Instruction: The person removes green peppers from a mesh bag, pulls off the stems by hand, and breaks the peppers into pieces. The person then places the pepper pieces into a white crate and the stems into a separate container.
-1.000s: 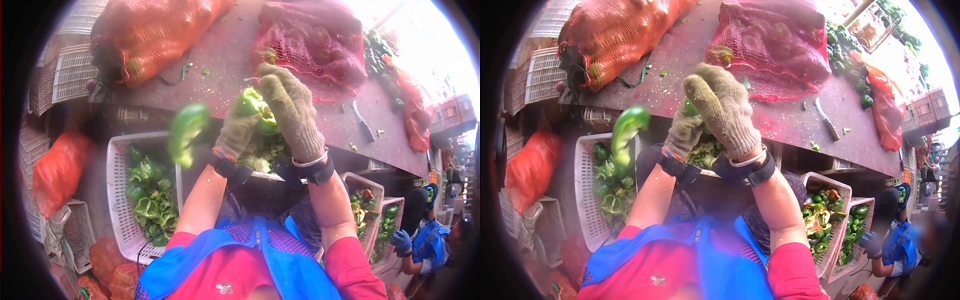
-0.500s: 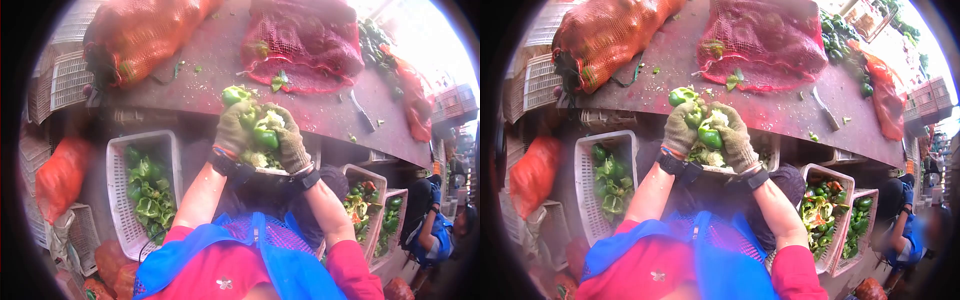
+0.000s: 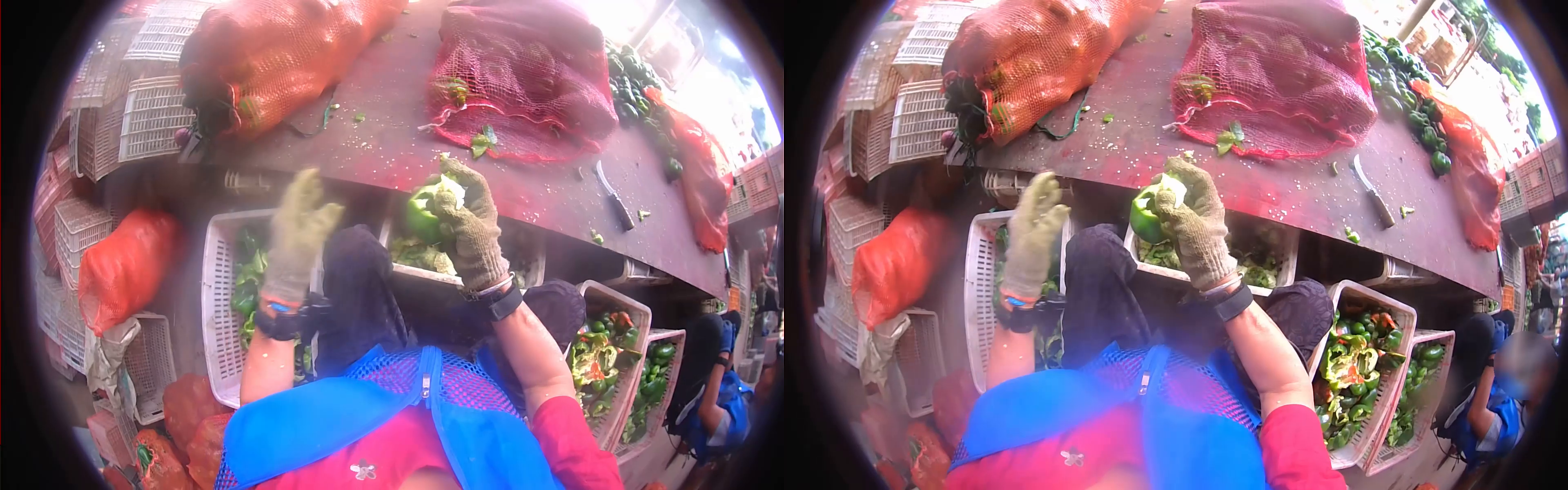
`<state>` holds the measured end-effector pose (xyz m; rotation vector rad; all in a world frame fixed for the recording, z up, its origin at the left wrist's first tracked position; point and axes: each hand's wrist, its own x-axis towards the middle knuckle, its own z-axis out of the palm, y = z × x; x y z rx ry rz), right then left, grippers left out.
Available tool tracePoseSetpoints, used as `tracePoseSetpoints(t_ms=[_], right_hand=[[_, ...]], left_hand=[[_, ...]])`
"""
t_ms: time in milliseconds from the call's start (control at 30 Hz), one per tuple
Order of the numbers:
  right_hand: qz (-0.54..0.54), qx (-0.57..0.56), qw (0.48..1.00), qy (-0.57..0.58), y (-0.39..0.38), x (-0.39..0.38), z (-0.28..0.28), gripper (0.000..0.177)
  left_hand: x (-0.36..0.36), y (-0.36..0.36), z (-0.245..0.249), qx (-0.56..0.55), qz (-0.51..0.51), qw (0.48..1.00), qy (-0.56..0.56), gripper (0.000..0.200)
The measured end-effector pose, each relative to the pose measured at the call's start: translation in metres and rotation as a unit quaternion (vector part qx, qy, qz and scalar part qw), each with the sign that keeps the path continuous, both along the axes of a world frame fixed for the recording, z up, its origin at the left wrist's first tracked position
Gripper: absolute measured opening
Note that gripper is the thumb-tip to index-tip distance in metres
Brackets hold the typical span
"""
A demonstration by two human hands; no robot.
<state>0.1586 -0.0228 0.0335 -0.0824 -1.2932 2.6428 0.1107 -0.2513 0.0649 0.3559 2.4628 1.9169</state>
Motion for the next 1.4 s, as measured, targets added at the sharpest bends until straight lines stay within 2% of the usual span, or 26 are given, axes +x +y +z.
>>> tracePoseSetpoints(t_ms=[33,67,100,133,200,233,333,400,433,467,533,567,633,667,700,733,800,833,867,900,933,967,1067,1167,1267,1400], right_hand=[[-0.02,0.01,1.0,0.005,-0.007,-0.001,0.001,0.048],[-0.042,0.02,0.999,0.009,-0.013,-0.001,0.0,0.048],[-0.068,0.03,0.997,0.013,-0.014,-0.001,0.0,0.048],[-0.103,0.124,0.987,0.028,-0.009,-0.001,0.0,0.047],[-0.168,0.307,0.935,0.047,0.011,0.004,-0.003,0.045],[-0.209,0.507,0.835,0.045,0.028,0.008,0.005,0.042],[-0.084,0.612,0.786,0.025,0.053,0.015,0.017,0.047],[-0.013,0.688,0.726,0.01,0.065,0.012,0.013,0.044],[0.024,0.722,0.691,0.002,0.068,0.009,0.012,0.043],[0.079,0.68,0.728,-0.041,0.067,0.01,0.018,0.039],[0.082,0.618,0.778,-0.085,0.068,0.011,0.005,0.036],[0.02,0.629,0.771,-0.093,0.064,0.01,-0.003,0.032],[-0.018,0.474,0.852,-0.222,0.057,0.004,-0.008,0.031],[-0.034,0.387,0.875,-0.288,0.055,0.005,-0.009,0.031],[-0.07,0.222,0.935,-0.267,0.065,0.0,-0.034,0.033],[-0.088,0.218,0.928,-0.289,0.081,-0.01,-0.069,0.033],[-0.133,0.015,0.939,-0.316,0.086,-0.009,-0.07,0.033],[-0.143,0.177,0.928,-0.296,0.09,-0.002,-0.058,0.034],[-0.103,0.335,0.895,-0.275,0.098,0.002,-0.052,0.036],[-0.061,0.48,0.839,-0.25,0.106,0.006,-0.049,0.039],[-0.018,0.612,0.759,-0.219,0.11,0.006,-0.045,0.042],[0.025,0.682,0.68,-0.269,0.105,0.002,-0.011,0.052],[-0.011,0.708,0.669,-0.225,0.126,-0.048,-0.002,0.06],[-0.076,0.767,0.602,-0.21,0.125,-0.11,0.004,0.055],[-0.056,0.816,0.542,-0.19,0.132,-0.143,-0.031,0.05],[-0.048,0.793,0.579,-0.185,0.124,-0.132,-0.053,0.034]], left_hand=[[0.005,0.029,-0.002,0.117,-0.069,0.987,-0.08,0.052],[0.006,0.051,-0.005,0.153,-0.154,0.964,-0.156,0.049],[0.014,0.076,0.003,0.324,-0.23,0.871,-0.289,0.044],[0.026,0.098,0.007,0.394,-0.17,0.85,-0.306,0.038],[0.019,0.111,-0.012,0.41,-0.183,0.819,-0.357,0.035],[0.02,0.114,-0.014,0.365,-0.195,0.846,-0.337,0.033],[0.02,0.118,-0.021,0.162,-0.197,0.944,-0.212,0.033],[0.016,0.12,-0.018,0.028,-0.199,0.974,-0.108,0.035],[0.013,0.122,-0.021,0.045,-0.203,0.971,-0.115,0.04],[0.008,0.123,-0.025,0.084,-0.213,0.96,-0.163,0.04],[-0.002,0.126,-0.035,0.16,-0.231,0.924,-0.26,0.038],[-0.002,0.132,-0.038,0.219,-0.229,0.897,-0.307,0.033],[-0.008,0.143,-0.049,0.253,-0.234,0.885,-0.314,0.03],[-0.006,0.147,-0.054,0.271,-0.234,0.876,-0.322,0.028],[-0.002,0.155,-0.056,0.239,-0.228,0.899,-0.287,0.028],[0.004,0.162,-0.066,0.199,-0.253,0.914,-0.246,0.029],[0.007,0.179,-0.069,0.179,-0.256,0.936,-0.162,0.029],[0.007,0.179,-0.059,0.181,-0.254,0.932,-0.186,0.028],[0.002,0.178,-0.051,0.214,-0.231,0.923,-0.22,0.027],[-0.003,0.174,-0.046,0.243,-0.21,0.912,-0.256,0.027],[-0.009,0.169,-0.042,0.27,-0.188,0.898,-0.291,0.026],[-0.019,0.164,-0.038,0.285,-0.153,0.901,-0.287,0.025],[-0.043,0.152,-0.044,0.321,-0.039,0.901,-0.29,0.021],[-0.048,0.149,-0.051,0.339,-0.02,0.873,-0.349,0.019],[-0.054,0.149,-0.053,0.357,-0.009,0.864,-0.354,0.018],[-0.056,0.149,-0.065,0.361,0.01,0.865,-0.349,0.02]])
